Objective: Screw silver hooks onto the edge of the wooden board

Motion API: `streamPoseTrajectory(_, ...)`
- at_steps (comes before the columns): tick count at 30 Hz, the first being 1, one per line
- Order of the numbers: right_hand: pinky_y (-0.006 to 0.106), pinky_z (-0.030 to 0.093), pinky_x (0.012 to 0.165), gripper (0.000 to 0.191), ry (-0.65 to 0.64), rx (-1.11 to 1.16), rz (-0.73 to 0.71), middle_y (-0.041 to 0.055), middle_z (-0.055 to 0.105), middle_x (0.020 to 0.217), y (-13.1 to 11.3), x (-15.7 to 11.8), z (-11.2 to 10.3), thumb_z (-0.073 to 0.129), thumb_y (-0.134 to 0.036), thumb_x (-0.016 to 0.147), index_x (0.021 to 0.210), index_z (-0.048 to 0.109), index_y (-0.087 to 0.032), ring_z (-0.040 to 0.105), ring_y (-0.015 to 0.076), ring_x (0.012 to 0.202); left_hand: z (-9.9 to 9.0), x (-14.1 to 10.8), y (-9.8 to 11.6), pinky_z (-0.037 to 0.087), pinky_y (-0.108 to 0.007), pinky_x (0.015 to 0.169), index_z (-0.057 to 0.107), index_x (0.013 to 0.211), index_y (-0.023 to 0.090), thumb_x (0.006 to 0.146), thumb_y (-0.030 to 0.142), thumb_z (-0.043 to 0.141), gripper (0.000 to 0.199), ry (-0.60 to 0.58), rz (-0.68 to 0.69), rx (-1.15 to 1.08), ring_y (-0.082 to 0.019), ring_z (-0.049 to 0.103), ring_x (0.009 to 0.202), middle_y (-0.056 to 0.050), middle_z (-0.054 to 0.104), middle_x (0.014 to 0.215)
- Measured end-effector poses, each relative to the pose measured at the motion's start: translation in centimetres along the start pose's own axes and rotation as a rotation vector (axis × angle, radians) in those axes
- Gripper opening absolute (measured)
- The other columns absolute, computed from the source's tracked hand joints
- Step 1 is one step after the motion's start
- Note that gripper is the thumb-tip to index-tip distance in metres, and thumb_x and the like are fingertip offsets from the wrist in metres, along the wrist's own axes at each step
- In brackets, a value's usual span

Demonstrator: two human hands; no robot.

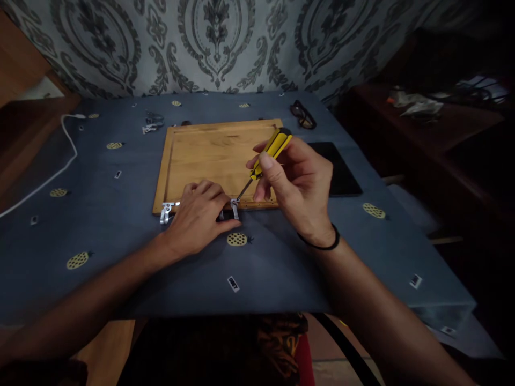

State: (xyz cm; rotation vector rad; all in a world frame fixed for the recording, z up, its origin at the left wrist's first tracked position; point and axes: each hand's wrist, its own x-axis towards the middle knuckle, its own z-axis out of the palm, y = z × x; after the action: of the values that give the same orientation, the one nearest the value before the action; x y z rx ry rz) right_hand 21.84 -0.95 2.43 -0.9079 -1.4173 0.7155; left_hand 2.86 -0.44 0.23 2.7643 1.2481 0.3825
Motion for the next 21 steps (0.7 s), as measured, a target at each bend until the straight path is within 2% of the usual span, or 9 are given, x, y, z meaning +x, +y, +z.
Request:
streamPoseTrajectory(17, 0.023, 0.051, 0.045, 0.038, -0.129, 0.077, 0.123, -0.0011, 0.070, 0.094, 0.71, -0.28, 0.45, 0.074, -0.060, 0.089, 0.096, 0.064, -0.024, 0.062, 0.0074, 0.051, 0.02, -0.07, 0.01, 0.043, -0.046, 0.092, 0.073, 0.101, 0.019, 0.090, 0.047, 0.079, 0.031, 0.009, 0.015, 0.003, -0.030, 0.061, 0.109, -0.008, 0.072, 0.106)
streamPoseTrajectory(21, 0.024, 0.052, 0.046, 0.035, -0.098, 0.086, 0.109, -0.0012, 0.069, 0.094, 0.46, -0.41, 0.57, 0.075, -0.057, 0.089, 0.095, 0.064, -0.024, 0.062, 0.0073, 0.051, -0.01, -0.07, 0.00, 0.043, -0.046, 0.090, 0.073, 0.100, 0.018, 0.089, 0.047, 0.080, 0.032, 0.010, 0.015, 0.007, -0.031, 0.061, 0.109, -0.008, 0.072, 0.105)
